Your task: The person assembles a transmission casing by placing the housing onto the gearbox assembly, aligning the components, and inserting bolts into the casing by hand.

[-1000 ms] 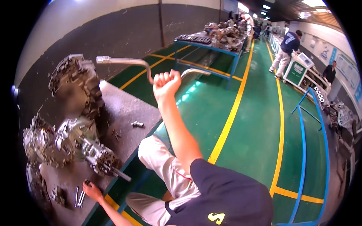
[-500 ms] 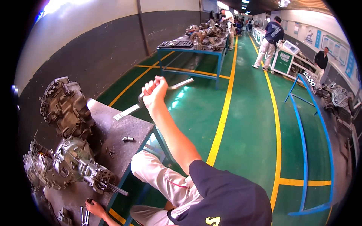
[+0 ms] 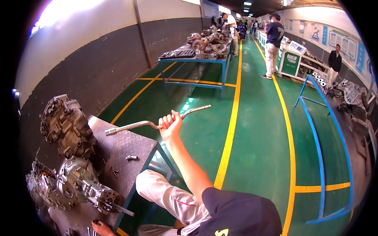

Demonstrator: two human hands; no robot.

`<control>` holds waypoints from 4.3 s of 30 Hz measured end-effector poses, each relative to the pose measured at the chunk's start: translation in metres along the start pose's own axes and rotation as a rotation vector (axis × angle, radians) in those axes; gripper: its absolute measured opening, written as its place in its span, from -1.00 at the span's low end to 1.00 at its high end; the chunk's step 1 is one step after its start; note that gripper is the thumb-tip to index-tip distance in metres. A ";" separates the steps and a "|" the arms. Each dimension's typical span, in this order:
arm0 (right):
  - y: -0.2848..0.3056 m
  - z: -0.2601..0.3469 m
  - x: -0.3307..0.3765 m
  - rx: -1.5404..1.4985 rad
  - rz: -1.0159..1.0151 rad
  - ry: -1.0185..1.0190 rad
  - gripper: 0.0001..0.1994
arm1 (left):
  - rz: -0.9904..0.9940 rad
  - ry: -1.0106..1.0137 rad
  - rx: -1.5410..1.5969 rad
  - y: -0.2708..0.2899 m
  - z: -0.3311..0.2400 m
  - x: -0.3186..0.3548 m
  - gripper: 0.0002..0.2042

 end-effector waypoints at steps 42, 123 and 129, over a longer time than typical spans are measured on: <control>0.039 -0.106 0.207 0.462 0.060 -0.686 -0.53 | 1.104 -0.134 0.545 0.126 -0.237 0.212 -0.77; 0.062 0.014 0.172 2.133 0.958 0.198 -0.57 | 0.403 0.228 -0.104 0.034 0.046 0.000 -0.64; 0.056 0.012 0.175 2.125 0.942 0.212 -0.55 | 0.277 0.236 0.277 0.023 0.043 -0.012 -0.64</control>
Point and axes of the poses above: each hand's wrist, its own x-axis away from the middle knuckle, its own y-axis out of the back of the hand, z = x × y, the point moved 7 cm from there along -x, towards the middle knuckle, and after that the axes turned 3 degrees about z, right-handed, at the moved point
